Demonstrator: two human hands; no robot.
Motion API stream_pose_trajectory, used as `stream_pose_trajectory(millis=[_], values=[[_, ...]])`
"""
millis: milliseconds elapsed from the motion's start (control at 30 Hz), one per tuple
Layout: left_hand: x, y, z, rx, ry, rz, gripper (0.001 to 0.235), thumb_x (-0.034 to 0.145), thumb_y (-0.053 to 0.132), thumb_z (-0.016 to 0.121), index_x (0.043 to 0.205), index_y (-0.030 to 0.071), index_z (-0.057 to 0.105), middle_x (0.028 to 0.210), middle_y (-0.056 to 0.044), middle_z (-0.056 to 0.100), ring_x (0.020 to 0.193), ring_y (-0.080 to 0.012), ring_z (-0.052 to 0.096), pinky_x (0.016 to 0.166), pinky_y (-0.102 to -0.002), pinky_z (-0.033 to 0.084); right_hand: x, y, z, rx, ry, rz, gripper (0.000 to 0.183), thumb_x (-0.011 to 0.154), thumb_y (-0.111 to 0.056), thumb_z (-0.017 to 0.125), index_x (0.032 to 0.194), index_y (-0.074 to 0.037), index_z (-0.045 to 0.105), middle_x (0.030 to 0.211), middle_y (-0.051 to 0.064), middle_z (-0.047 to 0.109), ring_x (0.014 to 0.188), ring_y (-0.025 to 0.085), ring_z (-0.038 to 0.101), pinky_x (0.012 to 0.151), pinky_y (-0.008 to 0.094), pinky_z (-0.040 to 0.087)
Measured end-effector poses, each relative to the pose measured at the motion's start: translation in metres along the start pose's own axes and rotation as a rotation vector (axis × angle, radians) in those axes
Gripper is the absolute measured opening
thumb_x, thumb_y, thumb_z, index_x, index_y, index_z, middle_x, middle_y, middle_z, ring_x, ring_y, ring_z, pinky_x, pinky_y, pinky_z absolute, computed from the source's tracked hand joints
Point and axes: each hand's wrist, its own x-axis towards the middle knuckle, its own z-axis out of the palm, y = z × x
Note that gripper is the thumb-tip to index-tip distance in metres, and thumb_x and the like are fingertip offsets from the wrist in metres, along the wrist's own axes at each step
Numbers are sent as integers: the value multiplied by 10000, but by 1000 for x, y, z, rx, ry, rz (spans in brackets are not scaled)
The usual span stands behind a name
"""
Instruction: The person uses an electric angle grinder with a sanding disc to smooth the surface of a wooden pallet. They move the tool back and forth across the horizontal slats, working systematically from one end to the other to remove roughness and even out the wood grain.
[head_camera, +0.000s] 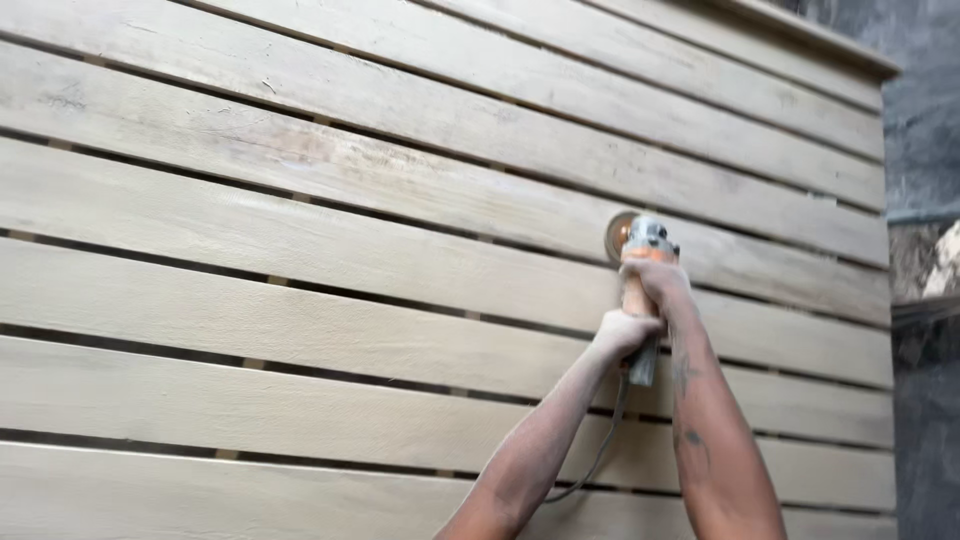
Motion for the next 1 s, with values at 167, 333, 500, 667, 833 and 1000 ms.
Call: stream_pose_trajectory(millis=[167,333,500,667,833,1000], values=[[-26,26,-21,-66,22,-64,351,722,227,822,926,-38,716,831,-97,727,678,-172,684,628,-344,580,-34,-35,19,-165,-28,3,486,688,-170,819,1097,68,708,982,138,731,802,227,710,716,363,586],[-48,55,-89,-277,109,43,279,768,170,809,941,-16,696,827,-82,724,698,-155,697,644,-319,588,-77,-101,102,-210,-154,-9,515,666,-173,802,1117,39,675,939,159,746,776,229,736,703,358,614],[-76,92,-178,-362,196,95,310,765,170,819,967,-25,688,810,-78,722,678,-152,695,632,-318,589,-109,-159,201,-346,-219,-131,553,634,-177,806,1125,20,643,960,144,738,787,221,738,720,363,627],[-99,124,-246,-448,259,94,337,751,189,814,951,-49,684,763,-102,720,636,-190,698,601,-337,594,-133,-196,270,-442,-256,-203,580,631,-184,810,1146,19,634,978,142,731,811,219,732,738,359,624],[-116,139,-257,-411,283,58,352,756,205,823,996,-5,674,782,-75,715,662,-153,689,631,-309,596,-134,-206,285,-492,-269,-222,607,629,-192,814,1166,18,625,996,140,724,836,217,727,757,355,620],[-110,129,-217,-367,202,61,357,766,216,798,1011,-13,675,778,-61,711,670,-131,691,646,-304,605,-115,-181,242,-458,-232,-171,634,626,-199,819,1186,16,616,1014,138,717,860,215,722,775,351,616]])
